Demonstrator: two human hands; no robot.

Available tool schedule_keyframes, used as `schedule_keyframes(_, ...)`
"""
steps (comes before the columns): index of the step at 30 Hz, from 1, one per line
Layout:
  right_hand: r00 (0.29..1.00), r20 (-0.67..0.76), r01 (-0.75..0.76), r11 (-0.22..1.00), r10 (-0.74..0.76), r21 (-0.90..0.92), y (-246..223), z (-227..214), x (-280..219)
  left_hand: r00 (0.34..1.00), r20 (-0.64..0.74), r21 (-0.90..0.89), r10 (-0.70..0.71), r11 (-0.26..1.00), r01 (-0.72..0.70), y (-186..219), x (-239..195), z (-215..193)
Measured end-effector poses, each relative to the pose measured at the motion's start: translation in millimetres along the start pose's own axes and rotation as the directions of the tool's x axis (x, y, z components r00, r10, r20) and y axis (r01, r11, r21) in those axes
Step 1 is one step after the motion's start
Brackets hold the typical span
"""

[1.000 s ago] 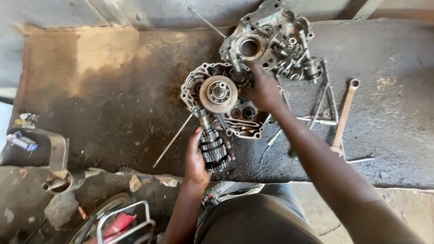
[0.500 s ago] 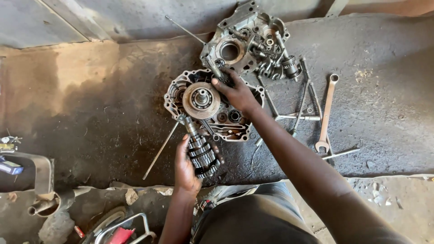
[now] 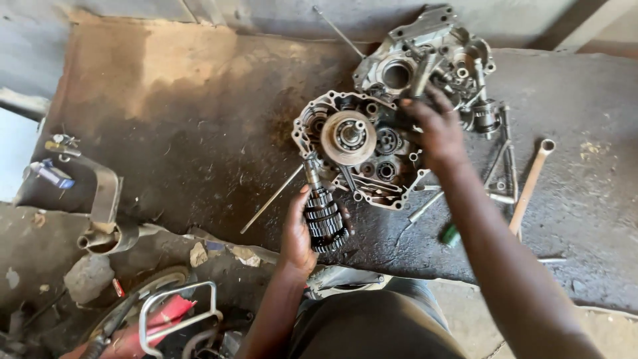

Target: The person is carefully placing and aligning internal gears and shafts into a motorcycle engine crankcase.

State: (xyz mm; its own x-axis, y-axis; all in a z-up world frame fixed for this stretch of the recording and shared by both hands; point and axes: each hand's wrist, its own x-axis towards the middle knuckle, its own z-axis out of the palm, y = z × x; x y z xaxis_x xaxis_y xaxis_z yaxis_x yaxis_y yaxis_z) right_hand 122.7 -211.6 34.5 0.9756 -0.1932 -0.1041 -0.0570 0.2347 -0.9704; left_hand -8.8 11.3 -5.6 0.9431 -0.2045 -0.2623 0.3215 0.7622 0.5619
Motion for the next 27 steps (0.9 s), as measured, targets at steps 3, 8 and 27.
schedule_keyframes(3,0.982,0.100,-0.149,0.985,0.158,-0.090,-20.9,-23.1,-1.7,0.999,0.017,0.008,0.041,0.999,-0.041,8.3,-3.4,8.4)
schedule_keyframes(8,0.861,0.404,-0.202,0.936,0.310,-0.288,-7.0,-47.5,7.2,0.999,0.034,0.044,0.020,0.999,-0.021,1.4,1.0,6.8)
schedule_keyframes(27,0.732,0.575,0.101,0.777,0.365,-0.621,59.8,-66.4,32.2,0.999,0.024,0.095,-0.027,0.995,0.024,-4.4,5.0,13.3)
